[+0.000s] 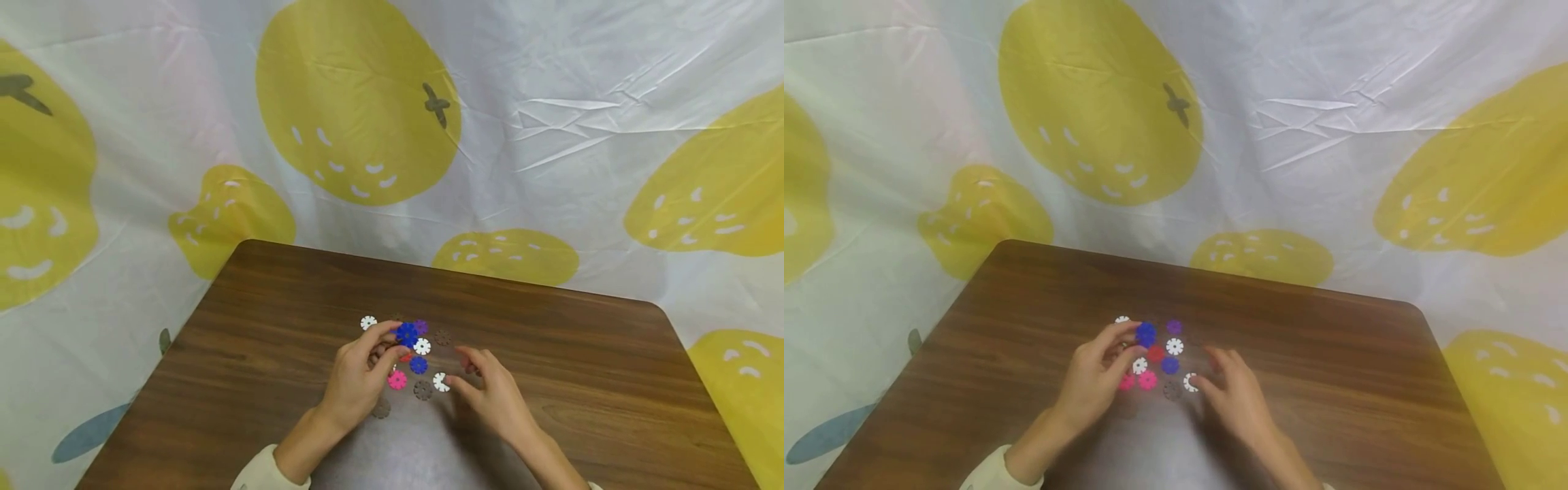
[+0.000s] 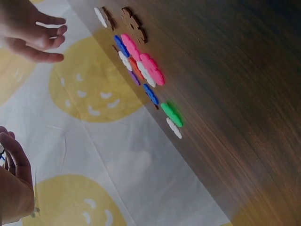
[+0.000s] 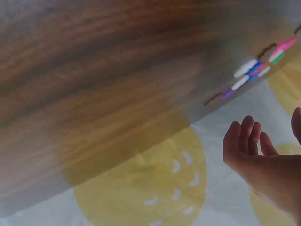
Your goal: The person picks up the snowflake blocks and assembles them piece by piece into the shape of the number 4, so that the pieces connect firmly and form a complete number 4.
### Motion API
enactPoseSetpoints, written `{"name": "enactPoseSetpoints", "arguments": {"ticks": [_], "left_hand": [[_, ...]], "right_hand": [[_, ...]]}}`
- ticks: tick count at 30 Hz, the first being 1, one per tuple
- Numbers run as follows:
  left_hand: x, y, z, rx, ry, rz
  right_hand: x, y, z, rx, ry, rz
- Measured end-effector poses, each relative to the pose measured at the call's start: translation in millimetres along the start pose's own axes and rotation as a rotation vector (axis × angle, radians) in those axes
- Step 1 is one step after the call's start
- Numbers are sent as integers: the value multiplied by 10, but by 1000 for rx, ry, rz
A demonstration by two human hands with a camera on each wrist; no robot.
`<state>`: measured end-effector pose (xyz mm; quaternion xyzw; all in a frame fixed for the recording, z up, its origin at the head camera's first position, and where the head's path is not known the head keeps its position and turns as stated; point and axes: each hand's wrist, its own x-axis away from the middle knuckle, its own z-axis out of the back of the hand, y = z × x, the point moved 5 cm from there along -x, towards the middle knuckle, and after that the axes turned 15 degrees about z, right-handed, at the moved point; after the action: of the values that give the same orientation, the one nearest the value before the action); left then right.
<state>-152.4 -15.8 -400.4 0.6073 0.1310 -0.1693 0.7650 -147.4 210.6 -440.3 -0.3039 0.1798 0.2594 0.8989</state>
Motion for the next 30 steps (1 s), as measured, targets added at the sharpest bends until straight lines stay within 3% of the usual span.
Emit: {"name": "enactPoseSetpoints", "arguments": {"ticks": [13,20,30], "left_hand": [[19,13,-2,-9,2,26],[22,26,-8,3,-9,35],[26,23,-11,-7,-7,44]], "right_hand": [[80,253,-247,-89,-221,-234],[69,306,-350,-6,-266,-206],[43,253,-378,47,-240,-167]]}}
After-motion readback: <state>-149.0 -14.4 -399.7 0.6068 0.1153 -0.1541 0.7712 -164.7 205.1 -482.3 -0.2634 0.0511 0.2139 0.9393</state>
